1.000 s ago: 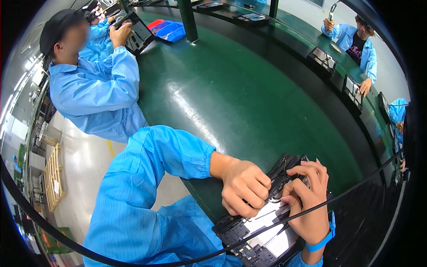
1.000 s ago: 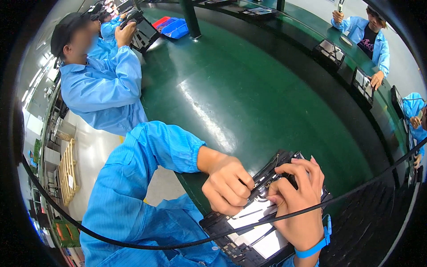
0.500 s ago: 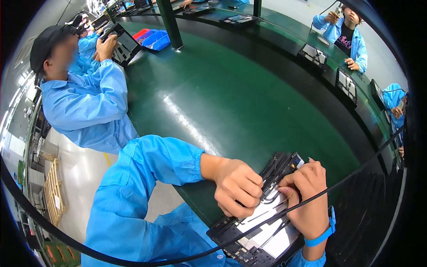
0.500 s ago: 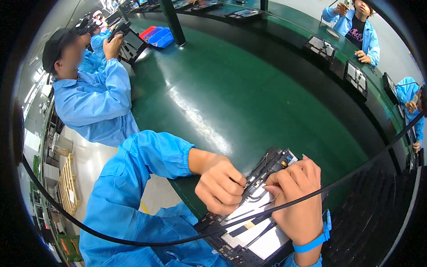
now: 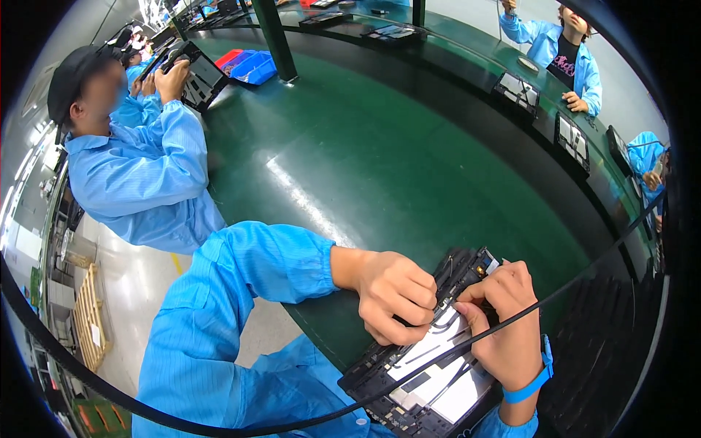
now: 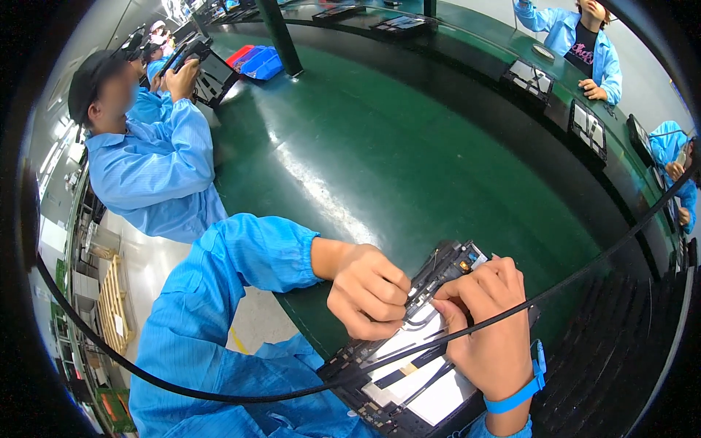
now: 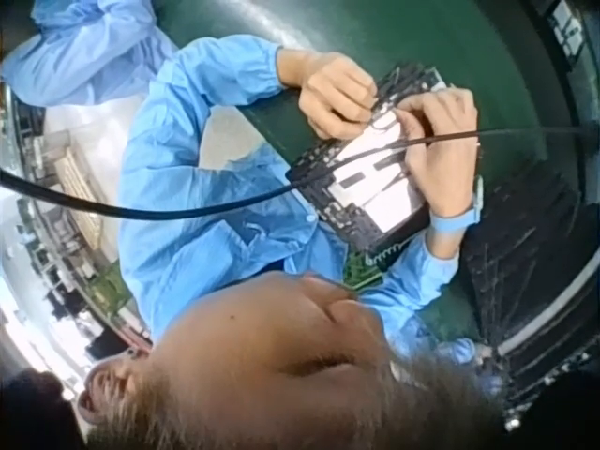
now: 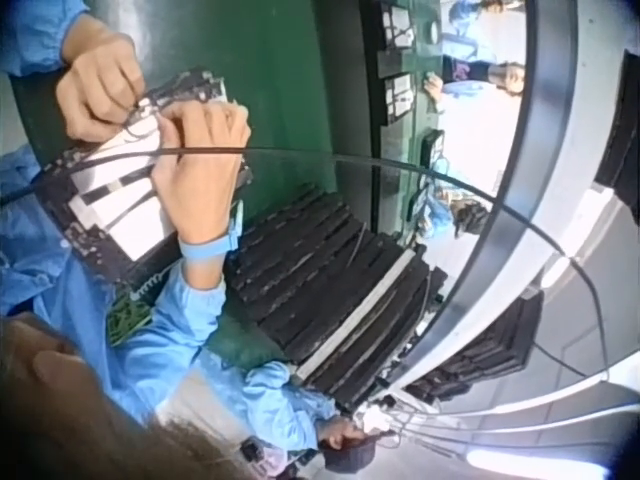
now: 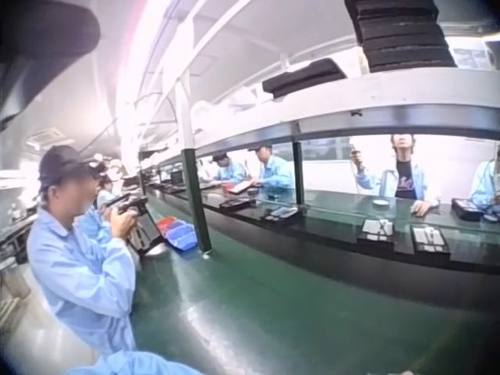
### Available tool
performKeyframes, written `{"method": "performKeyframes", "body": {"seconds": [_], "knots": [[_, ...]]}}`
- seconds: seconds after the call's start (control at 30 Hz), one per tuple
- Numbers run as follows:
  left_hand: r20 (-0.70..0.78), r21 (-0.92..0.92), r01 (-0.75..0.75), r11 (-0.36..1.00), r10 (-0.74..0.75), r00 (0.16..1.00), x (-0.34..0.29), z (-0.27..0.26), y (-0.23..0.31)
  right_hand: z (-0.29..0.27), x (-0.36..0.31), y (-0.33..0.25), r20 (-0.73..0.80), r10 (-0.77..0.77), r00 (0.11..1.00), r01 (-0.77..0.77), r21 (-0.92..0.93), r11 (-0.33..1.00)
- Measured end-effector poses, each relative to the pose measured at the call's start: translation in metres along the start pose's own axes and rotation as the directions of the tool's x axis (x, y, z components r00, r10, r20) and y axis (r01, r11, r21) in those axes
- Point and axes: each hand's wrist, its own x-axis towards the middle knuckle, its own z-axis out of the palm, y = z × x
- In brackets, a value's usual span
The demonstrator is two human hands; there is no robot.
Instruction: Assembling electronic components onto screens on a production line.
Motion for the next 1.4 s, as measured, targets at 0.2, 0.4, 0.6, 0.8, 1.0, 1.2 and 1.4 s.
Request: {"method": "performKeyframes", "body": {"seconds": [0.2,0.4,0.6,0.8,1.0,1.2,1.4], "knots": [[0.015,0.009,0.008,1.0,-0.008,1.0,0.0,-0.001,-0.001,0.0,-0.001,0.0,-0.001,-0.002,1.0,0.002,0.015,1.0],[0.037,0.014,-0.021,1.0,0.02,0.999,0.002,0.001,-0.001,0.001,-0.004,0.003,-0.005,-0.008,1.0,0.008,0.017,1.0],[0.05,0.003,-0.09,0.996,0.09,0.995,0.004,0.005,-0.006,0.002,-0.008,0.009,-0.052,-0.016,0.999,0.018,0.042,0.999],[0.016,-0.05,-0.037,0.998,0.038,0.999,0.001,0.014,-0.007,0.009,-0.008,0.015,-0.119,-0.029,0.992,0.037,0.063,0.997],[-0.006,-0.052,-0.008,0.999,0.008,1.0,-0.003,0.011,-0.009,0.013,-0.006,0.019,-0.16,0.013,0.987,0.012,0.154,0.988],[0.008,-0.079,0.014,0.997,-0.014,1.0,-0.005,0.01,-0.011,0.014,-0.007,0.022,-0.169,0.053,0.984,-0.014,0.223,0.975],[0.024,-0.1,0.036,0.994,-0.034,0.999,-0.006,0.011,-0.012,0.016,-0.009,0.02,-0.187,0.101,0.977,-0.049,0.262,0.964]]}}
